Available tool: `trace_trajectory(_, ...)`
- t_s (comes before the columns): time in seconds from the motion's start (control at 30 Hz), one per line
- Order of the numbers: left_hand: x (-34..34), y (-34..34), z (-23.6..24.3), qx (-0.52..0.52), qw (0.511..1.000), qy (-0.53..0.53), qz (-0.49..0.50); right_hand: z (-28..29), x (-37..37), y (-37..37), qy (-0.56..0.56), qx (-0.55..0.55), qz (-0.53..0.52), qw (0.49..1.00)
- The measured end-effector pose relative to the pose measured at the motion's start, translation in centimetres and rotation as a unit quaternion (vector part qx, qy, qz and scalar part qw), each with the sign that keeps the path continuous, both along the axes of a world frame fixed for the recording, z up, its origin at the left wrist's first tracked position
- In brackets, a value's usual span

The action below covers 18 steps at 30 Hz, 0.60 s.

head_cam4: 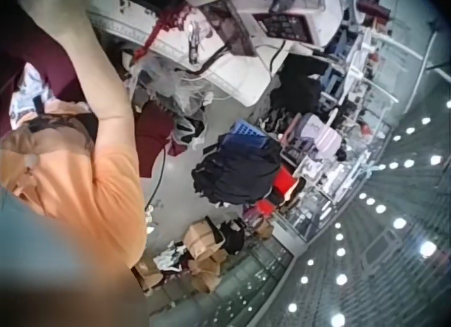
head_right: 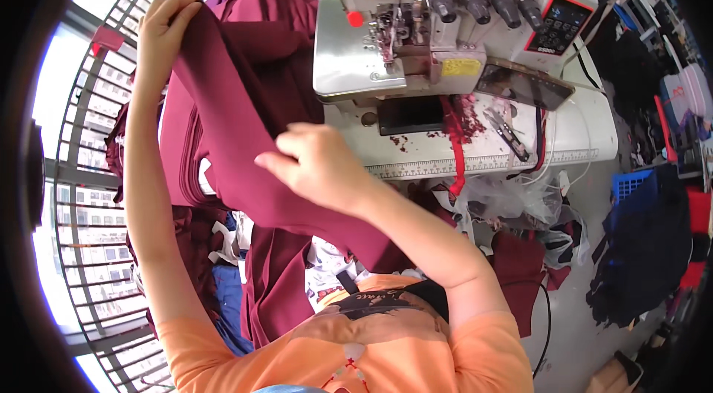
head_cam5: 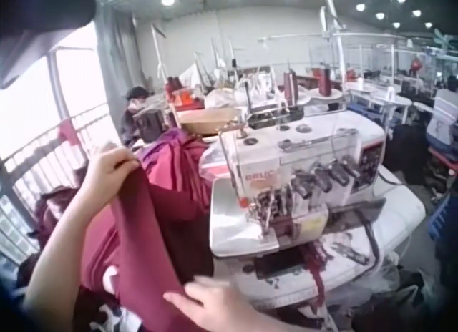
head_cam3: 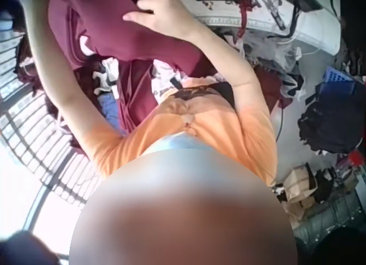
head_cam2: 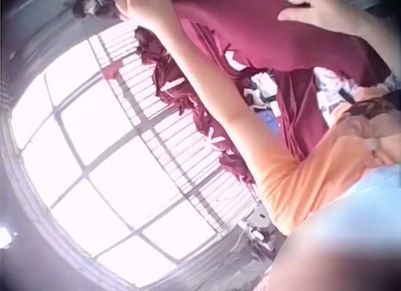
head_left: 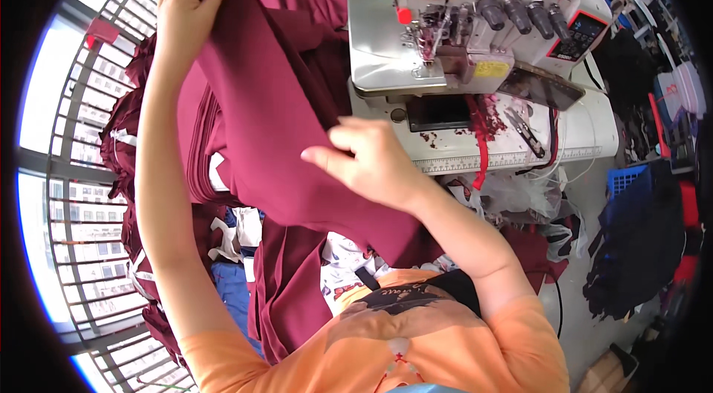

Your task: Joining pieces of maroon fabric using an overlock sewing machine.

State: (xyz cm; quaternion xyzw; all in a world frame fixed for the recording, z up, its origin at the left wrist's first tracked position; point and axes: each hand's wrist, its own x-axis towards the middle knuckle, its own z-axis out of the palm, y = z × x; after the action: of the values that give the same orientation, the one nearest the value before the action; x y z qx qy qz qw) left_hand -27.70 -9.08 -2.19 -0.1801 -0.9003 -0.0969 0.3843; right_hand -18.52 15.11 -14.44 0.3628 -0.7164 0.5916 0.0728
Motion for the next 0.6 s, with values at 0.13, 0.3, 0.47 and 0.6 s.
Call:
trace_trajectory(0.13,-0.9,7.5,-4.9,-0.039,0.996,0.017,-0.084,-0.6,3.9,3.0,-0.046,0.003,-0.080,0.996)
trace_trajectory(0.3,0.9,14.8,-9.9,0.023,0.968,-0.104,-0.228,-5.2,6.1,9.4,-0.364,0.052,0.043,0.929)
trace_trajectory(0.47,1.3,16.0,-10.2,0.029,0.957,-0.174,-0.232,-6.9,2.1,9.7,-0.349,-0.050,0.054,0.934)
trace_trajectory(0.6,1.1,15.7,-10.4,0.008,0.956,-0.190,-0.223,-6.2,1.0,8.3,-0.274,-0.037,-0.015,0.961)
